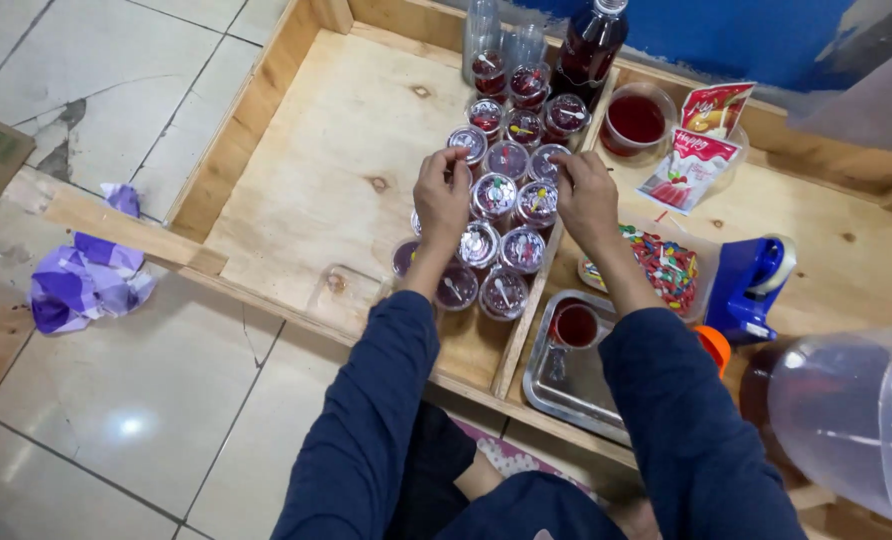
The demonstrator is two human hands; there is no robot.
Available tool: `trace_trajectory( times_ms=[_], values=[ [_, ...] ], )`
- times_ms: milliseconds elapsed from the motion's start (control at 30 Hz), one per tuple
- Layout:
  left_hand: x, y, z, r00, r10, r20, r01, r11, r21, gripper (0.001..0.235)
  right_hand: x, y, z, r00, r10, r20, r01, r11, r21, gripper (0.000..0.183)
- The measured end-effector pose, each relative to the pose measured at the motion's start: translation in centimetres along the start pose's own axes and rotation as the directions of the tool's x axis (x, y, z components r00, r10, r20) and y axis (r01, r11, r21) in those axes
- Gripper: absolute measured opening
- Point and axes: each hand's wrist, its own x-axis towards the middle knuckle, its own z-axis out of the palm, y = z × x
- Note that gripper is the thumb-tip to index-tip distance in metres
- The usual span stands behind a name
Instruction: Filling small plastic cups with red jelly liquid using a ladle and then sealing them with plastic lids.
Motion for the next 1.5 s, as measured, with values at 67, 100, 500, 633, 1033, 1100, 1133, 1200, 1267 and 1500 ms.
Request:
trace_trajectory(
  times_ms=[67, 100, 500, 633, 1033, 1100, 1133, 1200, 1267, 1500],
  values=[
    [3.7, -2.7, 1.1, 0.993, -0.055, 0.103, 0.045, 0.994, 0.098, 0.015, 3.4, 1.8, 1.2, 0.998, -0.031, 0.061, 0.032, 0.999, -0.022, 0.019],
    [5.5, -4.1, 1.5, 0.973, -0.114, 0.201, 0.075, 0.979, 0.191, 0.015, 4.9, 2.6, 2.0, 0.991, -0.063, 0.116, 0.069, 0.996, -0.047, 0.018],
    [17.7, -15.1, 9.3, 0.884, -0.335, 0.325, 0.176, 0.884, 0.434, 0.031, 19.8, 6.7, 9.8, 0.939, -0.077, 0.335, 0.125, 0.984, -0.123, 0.029],
    [19.5, -15.8, 10.9, 0.855, -0.369, 0.364, 0.18, 0.87, 0.459, 0.034, 22.5, 8.3, 14.0, 0.95, -0.051, 0.309, 0.103, 0.983, -0.152, 0.031],
    [19.6, -18.8, 14.8, 0.782, -0.428, 0.453, 0.18, 0.851, 0.493, 0.047, 25.0, 9.4, 22.5, 0.893, -0.054, 0.446, 0.137, 0.978, -0.156, 0.058],
    [19.1, -19.3, 14.8, 0.804, -0.428, 0.414, 0.228, 0.864, 0.45, 0.049, 24.8, 8.9, 21.2, 0.901, -0.004, 0.433, -0.017, 0.999, 0.046, 0.053],
    [19.0, -19.3, 14.6, 0.798, -0.433, 0.418, 0.233, 0.863, 0.449, 0.049, 24.5, 10.1, 21.4, 0.899, 0.002, 0.439, -0.023, 0.999, 0.042, 0.053],
    [19.9, -19.1, 14.2, 0.85, -0.358, 0.387, 0.192, 0.894, 0.405, 0.043, 24.8, 12.3, 21.7, 0.936, 0.017, 0.352, -0.05, 0.995, 0.086, 0.032],
    [20.4, -18.6, 14.2, 0.874, -0.328, 0.36, 0.172, 0.899, 0.402, 0.044, 25.8, 10.4, 19.6, 0.929, 0.05, 0.366, -0.081, 0.994, 0.07, 0.029],
    [20.8, -15.9, 15.3, 0.964, -0.124, 0.233, 0.078, 0.977, 0.197, 0.042, 27.0, 7.1, 12.8, 0.91, 0.084, 0.407, -0.263, 0.875, 0.408, 0.026]
  ],
)
